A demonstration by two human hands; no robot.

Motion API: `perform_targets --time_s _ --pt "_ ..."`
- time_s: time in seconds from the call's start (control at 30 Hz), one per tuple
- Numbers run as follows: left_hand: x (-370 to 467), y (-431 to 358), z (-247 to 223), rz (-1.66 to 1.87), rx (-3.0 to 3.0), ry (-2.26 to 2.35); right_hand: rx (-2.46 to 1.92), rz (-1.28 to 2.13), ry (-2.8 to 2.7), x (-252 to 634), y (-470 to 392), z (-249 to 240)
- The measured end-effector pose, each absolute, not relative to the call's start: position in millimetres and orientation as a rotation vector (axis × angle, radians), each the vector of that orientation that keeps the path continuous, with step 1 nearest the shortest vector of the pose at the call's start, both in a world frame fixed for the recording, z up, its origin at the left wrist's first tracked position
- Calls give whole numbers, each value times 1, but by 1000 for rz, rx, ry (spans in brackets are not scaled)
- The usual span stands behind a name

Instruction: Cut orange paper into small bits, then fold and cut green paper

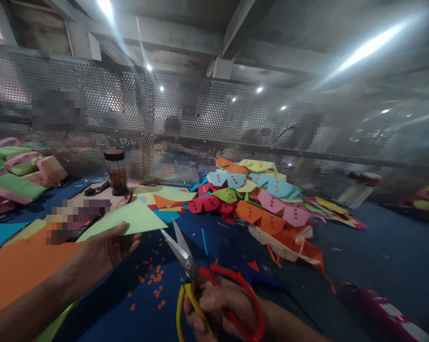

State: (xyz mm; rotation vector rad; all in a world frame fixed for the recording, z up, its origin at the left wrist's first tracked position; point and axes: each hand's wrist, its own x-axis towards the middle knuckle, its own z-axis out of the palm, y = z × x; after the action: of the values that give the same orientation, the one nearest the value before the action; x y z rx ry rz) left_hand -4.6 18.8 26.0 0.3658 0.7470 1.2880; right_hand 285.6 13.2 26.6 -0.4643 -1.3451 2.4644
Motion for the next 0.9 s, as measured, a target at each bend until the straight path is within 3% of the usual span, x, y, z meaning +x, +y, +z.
perform_targets --time_s 0.9 --pt "-9 18 17 1242 546 1075 -449 2463 -1313 284 13 19"
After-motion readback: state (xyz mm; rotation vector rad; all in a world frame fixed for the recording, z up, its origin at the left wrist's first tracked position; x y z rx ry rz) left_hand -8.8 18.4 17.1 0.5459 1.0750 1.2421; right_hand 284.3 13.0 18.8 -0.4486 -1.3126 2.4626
